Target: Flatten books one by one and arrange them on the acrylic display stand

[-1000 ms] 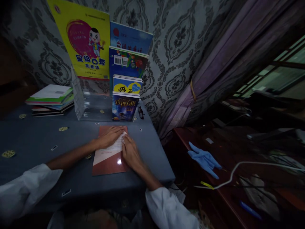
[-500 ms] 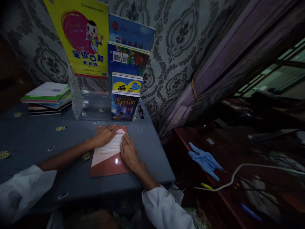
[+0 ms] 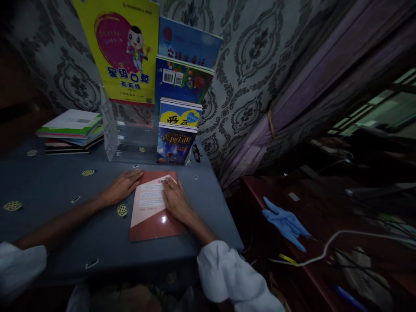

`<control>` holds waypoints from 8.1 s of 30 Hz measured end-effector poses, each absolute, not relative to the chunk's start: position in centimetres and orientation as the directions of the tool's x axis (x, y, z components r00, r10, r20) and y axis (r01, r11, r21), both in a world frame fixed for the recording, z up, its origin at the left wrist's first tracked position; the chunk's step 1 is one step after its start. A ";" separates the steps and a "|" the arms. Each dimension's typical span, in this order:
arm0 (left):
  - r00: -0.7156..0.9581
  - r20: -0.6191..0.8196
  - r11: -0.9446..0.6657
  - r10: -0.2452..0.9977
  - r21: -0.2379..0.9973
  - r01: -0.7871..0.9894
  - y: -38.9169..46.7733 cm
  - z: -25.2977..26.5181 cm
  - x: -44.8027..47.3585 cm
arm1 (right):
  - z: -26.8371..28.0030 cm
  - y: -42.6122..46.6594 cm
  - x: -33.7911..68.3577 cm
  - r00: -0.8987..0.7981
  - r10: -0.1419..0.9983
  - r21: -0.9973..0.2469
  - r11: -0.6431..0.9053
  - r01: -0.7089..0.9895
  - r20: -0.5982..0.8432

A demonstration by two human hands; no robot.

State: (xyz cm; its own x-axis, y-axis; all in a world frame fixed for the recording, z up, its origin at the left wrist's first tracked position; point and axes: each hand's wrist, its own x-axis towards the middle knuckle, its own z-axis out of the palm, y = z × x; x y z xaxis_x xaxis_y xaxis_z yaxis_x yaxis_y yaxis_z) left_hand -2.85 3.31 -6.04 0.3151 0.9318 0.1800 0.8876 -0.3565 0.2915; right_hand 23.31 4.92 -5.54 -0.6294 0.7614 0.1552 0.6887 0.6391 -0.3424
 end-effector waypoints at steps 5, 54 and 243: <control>0.309 0.217 -0.363 0.926 0.287 0.886 3.5 -6.6 -2.8 | -4.9 7.0 18.8 -0.766 0.638 -0.355 0.736 0.576 0.080; 0.325 0.157 -0.361 0.933 0.365 0.858 6.1 -6.7 -3.1 | -9.6 14.1 22.2 -0.541 0.793 -0.460 0.605 0.650 0.279; 0.790 0.236 -0.587 0.566 0.788 0.185 0.3 -3.7 6.4 | -4.8 -10.8 19.6 -0.777 0.579 -0.231 0.814 0.533 0.249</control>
